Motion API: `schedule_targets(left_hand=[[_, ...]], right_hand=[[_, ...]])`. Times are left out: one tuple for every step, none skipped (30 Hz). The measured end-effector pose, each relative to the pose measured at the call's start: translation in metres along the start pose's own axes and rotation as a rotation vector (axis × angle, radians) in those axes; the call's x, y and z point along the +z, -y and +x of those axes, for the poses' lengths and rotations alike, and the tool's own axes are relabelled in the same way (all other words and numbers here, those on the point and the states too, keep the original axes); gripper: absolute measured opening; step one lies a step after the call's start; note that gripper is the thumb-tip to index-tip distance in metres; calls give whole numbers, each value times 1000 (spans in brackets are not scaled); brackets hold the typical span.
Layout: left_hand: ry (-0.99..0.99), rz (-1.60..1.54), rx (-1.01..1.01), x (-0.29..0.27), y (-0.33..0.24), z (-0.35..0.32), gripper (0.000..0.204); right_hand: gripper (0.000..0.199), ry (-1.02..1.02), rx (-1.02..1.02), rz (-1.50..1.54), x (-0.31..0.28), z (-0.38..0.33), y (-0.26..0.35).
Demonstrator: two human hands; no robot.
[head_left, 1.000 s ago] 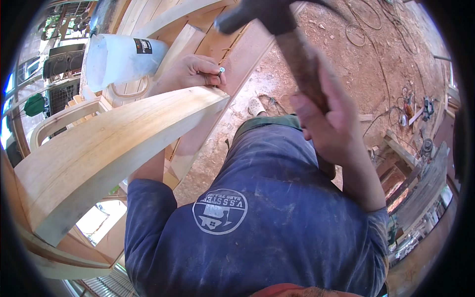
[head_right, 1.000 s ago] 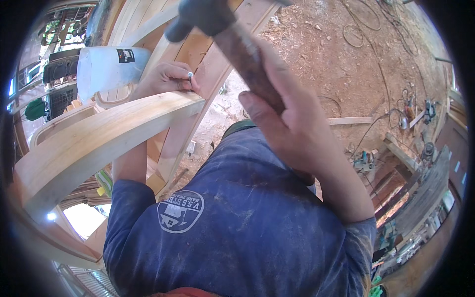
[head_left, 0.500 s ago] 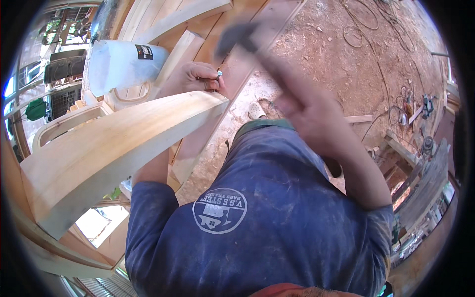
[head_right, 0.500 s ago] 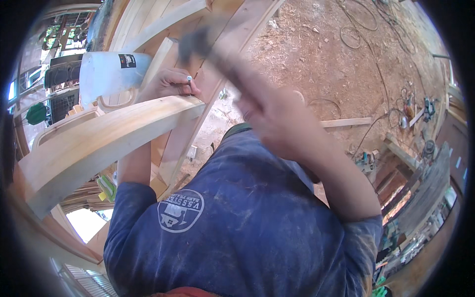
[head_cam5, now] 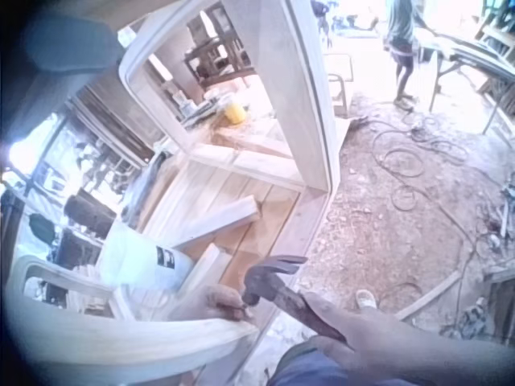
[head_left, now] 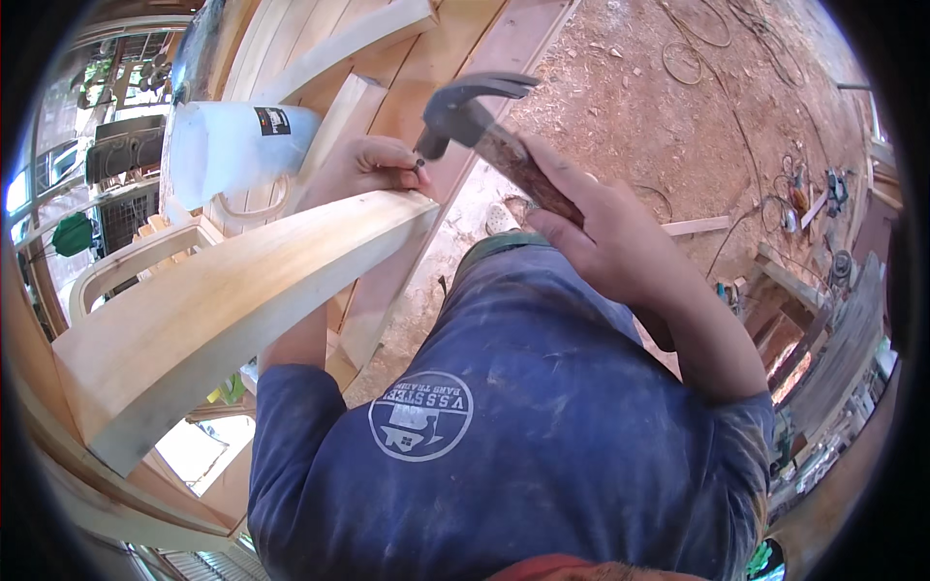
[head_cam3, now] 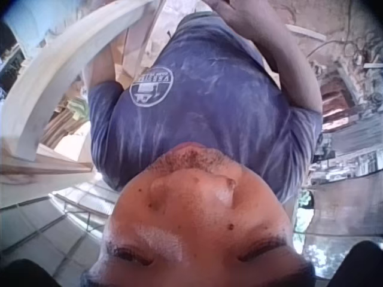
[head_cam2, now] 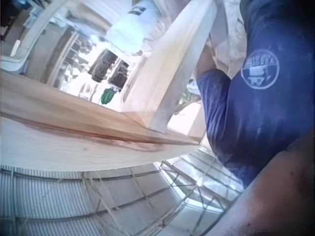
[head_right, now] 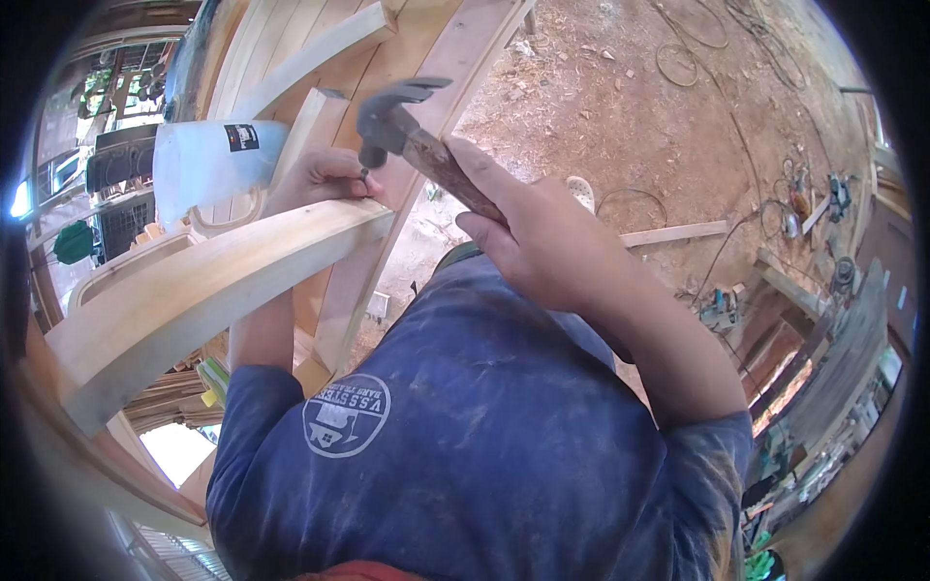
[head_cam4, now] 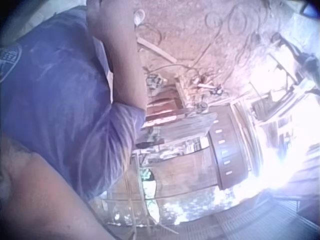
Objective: The person hammers a nail into a wooden frame, picks up a wooden board to align it with the frame, and then uses a pencil to mark the board.
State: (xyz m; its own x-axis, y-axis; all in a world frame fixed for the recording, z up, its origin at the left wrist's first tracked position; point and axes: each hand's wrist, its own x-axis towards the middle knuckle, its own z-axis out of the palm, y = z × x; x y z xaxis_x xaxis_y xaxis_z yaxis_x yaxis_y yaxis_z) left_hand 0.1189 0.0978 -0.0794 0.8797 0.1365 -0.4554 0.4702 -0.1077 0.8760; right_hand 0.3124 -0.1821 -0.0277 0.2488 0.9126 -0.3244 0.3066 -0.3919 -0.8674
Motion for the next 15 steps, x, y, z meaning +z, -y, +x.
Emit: schedule_targets(left_hand=[[6, -1, -5, 0, -1, 1, 7], [2, 68, -9, 1, -3, 2, 7], [0, 138, -14, 1, -4, 4, 8], [-3, 136, -16, 1, 0, 2, 8], [-121, -22, 2, 2, 7, 0, 8], [-240, -181, 19, 2, 11, -2, 7], [-238, -181, 20, 1, 8, -2, 7], [-200, -130, 7, 1, 3, -2, 7], [-163, -79, -7, 0, 1, -3, 7], [-165, -78, -8, 0, 1, -2, 7], [-113, -78, -74, 1, 1, 0, 5], [-62, -79, -139, 2, 2, 0, 4], [-63, -79, -140, 1, 7, 0, 4], [-51, -114, -118, 0, 12, -1, 5], [-39, -148, -96, -1, 16, -1, 6]], right_hand=[[64, -36, 33, 36, -4, -3, 5], [64, -37, 39, 41, -7, -4, 6], [65, -230, -109, 249, -11, -5, 7], [66, -348, -189, 370, -18, -7, 9], [66, -460, -280, 480, -24, -9, 12], [65, -500, -296, 508, -31, -12, 15], [64, -576, -305, 460, -30, -10, 21], [64, -576, -305, 460, -29, -10, 19], [64, -547, -288, 475, -28, -8, 14], [64, -518, -273, 491, -25, -7, 11], [63, -494, -216, 480, -22, -6, 9], [63, -492, -218, 482, -17, -5, 8], [64, -451, -165, 480, -12, -5, 6], [64, -410, -112, 477, -7, -4, 4], [65, -377, -121, 511, -2, -2, 0]])
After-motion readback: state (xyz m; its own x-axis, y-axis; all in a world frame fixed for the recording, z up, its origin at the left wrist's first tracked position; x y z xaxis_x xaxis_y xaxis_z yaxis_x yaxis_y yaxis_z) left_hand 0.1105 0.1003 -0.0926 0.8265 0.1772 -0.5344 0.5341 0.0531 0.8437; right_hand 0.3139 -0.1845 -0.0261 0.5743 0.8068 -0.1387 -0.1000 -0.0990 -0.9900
